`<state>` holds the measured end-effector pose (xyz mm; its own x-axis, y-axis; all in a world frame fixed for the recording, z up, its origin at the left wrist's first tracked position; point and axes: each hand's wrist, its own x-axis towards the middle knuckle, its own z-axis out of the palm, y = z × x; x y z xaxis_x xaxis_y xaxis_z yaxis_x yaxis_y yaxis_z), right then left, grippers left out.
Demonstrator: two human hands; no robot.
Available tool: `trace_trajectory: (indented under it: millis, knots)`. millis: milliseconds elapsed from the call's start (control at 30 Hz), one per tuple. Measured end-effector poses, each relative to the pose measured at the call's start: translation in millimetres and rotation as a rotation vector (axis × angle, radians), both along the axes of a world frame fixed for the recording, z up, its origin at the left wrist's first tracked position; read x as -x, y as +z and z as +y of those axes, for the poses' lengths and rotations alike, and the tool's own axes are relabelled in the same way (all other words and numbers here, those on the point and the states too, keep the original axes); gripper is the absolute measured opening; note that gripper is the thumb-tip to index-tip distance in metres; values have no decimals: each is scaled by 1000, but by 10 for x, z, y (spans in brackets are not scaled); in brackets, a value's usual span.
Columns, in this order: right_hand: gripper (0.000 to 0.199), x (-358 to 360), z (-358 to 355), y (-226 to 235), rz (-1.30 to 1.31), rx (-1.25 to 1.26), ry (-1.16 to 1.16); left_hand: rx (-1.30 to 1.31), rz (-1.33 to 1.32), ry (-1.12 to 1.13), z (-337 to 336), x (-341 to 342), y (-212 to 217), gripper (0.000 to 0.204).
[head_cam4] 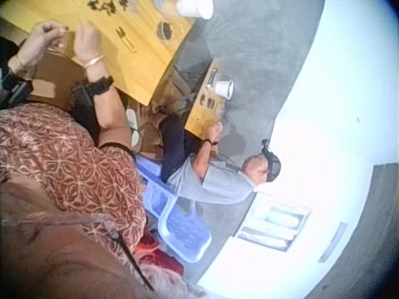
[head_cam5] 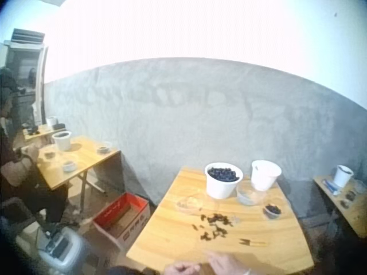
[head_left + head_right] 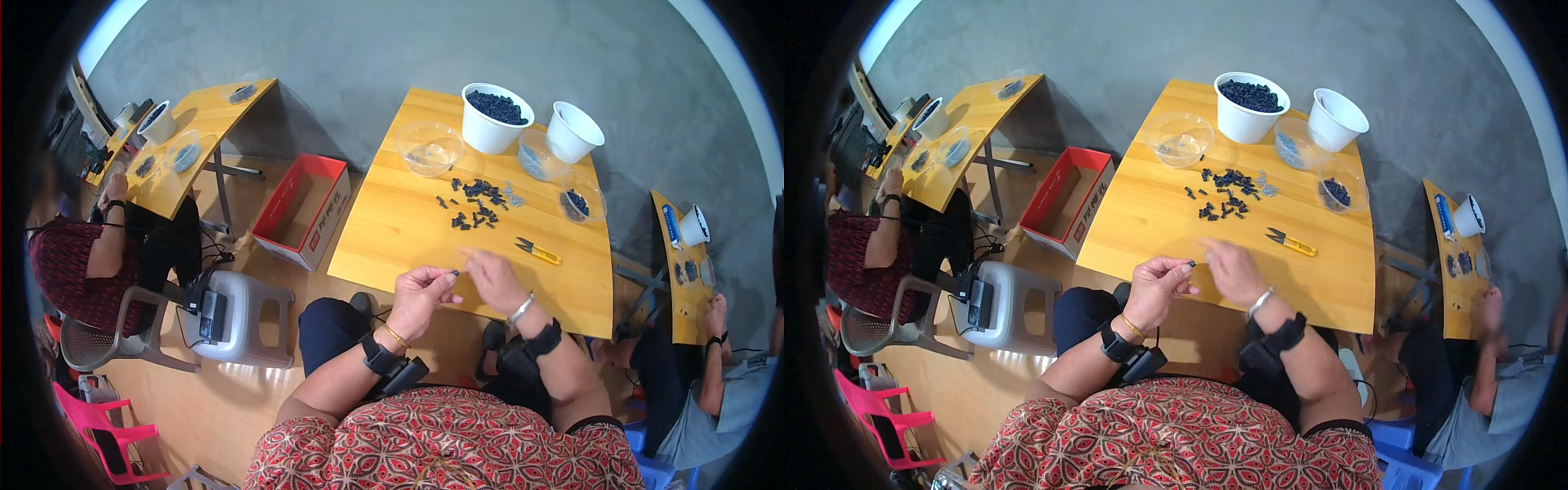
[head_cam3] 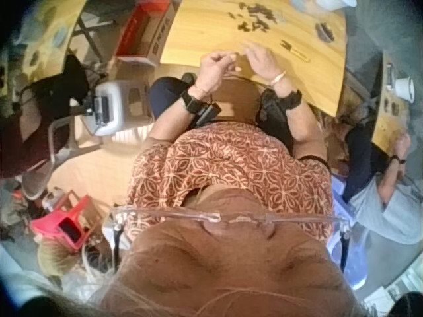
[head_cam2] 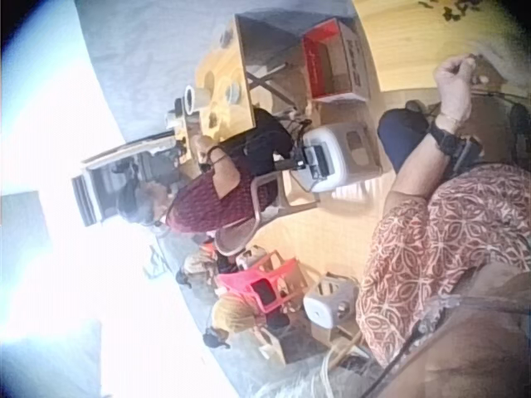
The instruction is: Sorting small black plastic components and fitting silver metal collars onto them at a table.
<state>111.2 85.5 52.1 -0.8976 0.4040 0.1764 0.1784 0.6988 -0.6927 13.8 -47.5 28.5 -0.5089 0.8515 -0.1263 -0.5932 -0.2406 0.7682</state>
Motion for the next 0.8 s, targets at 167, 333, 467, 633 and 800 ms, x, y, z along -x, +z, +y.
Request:
trace_trajectory:
  millis: [167,333,467,633,800]
  knots:
    - [10,341,484,-112,2,-236,-155,-4,-51,0,18,154,-27,7]
    - [9,528,586,-180,-126,-346,-97,7,-57,3,3,243,-84,8]
    - [9,553,548,-209,-234,-422,-120,20,-72,1,10,261,-63,7]
    - [9,506,516,-283,-262,-565,-89,23,-66,-3,13,219,-35,8]
    - [8,321,681,-331,8,-477,-167,29,-49,-43,43,158,-46,8]
